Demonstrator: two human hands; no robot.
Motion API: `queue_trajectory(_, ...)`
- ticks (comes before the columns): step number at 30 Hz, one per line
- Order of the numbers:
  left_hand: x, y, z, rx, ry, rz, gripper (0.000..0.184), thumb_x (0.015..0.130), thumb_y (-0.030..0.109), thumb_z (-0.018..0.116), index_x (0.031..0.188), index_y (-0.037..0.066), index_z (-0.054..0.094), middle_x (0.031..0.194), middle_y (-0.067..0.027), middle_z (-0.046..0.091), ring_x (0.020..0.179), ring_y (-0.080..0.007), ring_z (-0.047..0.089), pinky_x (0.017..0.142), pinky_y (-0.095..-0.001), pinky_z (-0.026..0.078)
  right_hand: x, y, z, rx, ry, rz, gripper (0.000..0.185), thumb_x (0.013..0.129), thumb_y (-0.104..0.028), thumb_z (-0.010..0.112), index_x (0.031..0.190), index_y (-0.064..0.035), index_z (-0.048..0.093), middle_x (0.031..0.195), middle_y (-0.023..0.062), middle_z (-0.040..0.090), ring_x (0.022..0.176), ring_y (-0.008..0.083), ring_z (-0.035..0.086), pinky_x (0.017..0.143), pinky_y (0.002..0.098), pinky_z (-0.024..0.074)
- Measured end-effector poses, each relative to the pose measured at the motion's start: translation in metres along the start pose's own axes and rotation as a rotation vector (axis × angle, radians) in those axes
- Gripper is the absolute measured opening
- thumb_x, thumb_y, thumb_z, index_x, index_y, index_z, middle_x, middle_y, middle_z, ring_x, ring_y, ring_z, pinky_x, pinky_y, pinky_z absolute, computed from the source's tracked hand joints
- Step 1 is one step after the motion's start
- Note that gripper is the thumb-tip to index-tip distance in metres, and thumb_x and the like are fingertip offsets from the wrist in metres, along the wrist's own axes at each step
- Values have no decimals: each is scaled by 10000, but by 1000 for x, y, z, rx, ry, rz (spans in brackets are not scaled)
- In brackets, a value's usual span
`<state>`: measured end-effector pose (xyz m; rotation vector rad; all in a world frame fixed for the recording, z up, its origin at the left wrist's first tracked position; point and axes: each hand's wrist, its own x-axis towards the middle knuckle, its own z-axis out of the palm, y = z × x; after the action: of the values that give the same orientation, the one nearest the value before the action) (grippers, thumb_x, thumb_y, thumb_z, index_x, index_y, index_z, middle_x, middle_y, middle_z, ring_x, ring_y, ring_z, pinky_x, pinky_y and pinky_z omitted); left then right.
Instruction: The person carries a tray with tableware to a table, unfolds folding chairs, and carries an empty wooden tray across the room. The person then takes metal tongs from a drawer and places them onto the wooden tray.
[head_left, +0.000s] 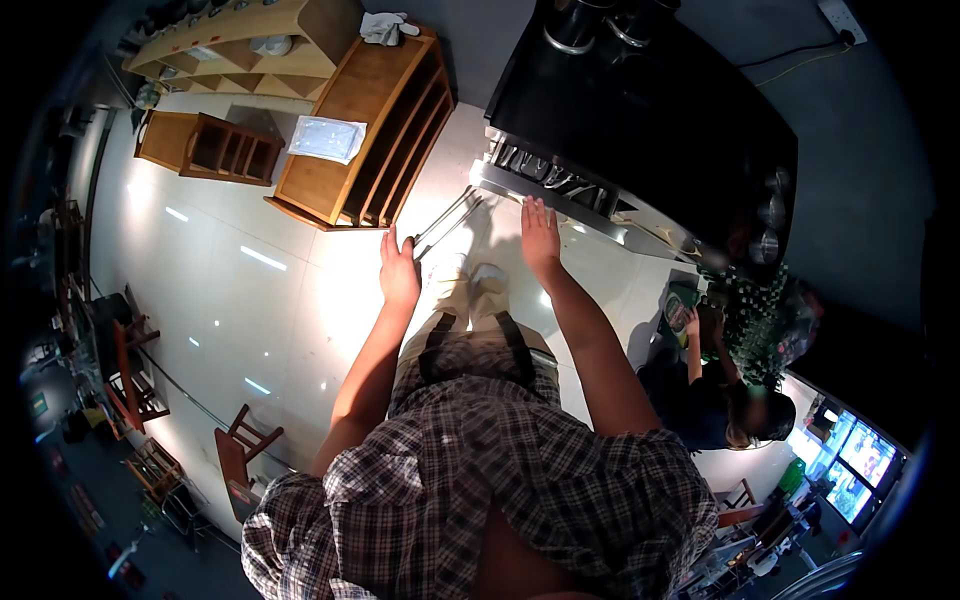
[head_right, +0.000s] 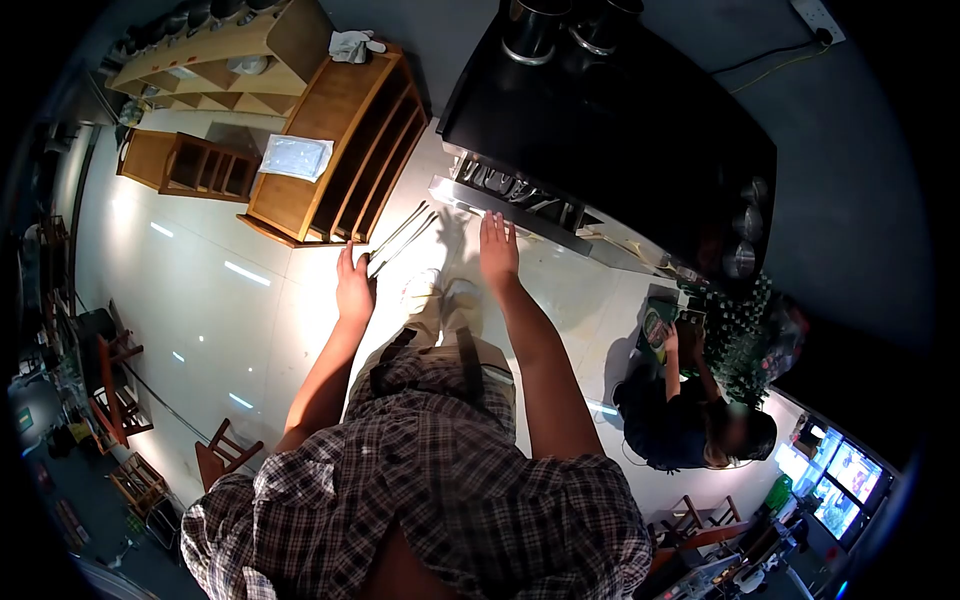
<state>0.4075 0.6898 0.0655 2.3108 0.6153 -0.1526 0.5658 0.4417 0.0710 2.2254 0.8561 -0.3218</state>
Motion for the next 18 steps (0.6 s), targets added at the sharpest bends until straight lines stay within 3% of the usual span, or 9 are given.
queue_trajectory(4, 1, 1, -7, -26, -23, -31, 336, 746, -5, 494, 1077, 36, 530, 1361, -172, 298, 1263, -335, 285, 855, -381, 469, 9, 2, 4, -103, 11, -16, 473, 868, -163, 336, 1320, -25, 323, 1445, 89, 200, 1312, 239, 239, 1049, 437, 204)
queue_trajectory(9, -2, -7, -8, -20, -16, -54, 350, 729, -3, 517, 1077, 30, 529, 1356, -175, 303, 1260, -336, 288, 861, -384, 465, 6, -10, 4, 66, -5, 49, 483, 869, -153, 340, 1332, -19, 302, 1439, 136, 197, 1321, 267, 210, 1053, 444, 189)
queue_trajectory(13, -4, -11, -7, -25, -18, -68, 347, 734, -12, 504, 1078, 27, 526, 1355, -174, 305, 1258, -338, 292, 871, -385, 459, 5, -12, 1, 7, 3, 49, 492, 867, -163, 355, 1332, -16, 299, 1436, 147, 199, 1320, 296, 197, 1054, 448, 185)
queue_trajectory(18, -2, -9, -11, -37, -15, -88, 351, 730, -19, 506, 1077, 25, 523, 1355, -177, 303, 1255, -340, 295, 874, -385, 457, 29, 1, -11, -45, -130, 176, 511, 855, -191, 399, 1337, -49, 306, 1450, 150, 137, 1313, 333, 195, 1055, 455, 188)
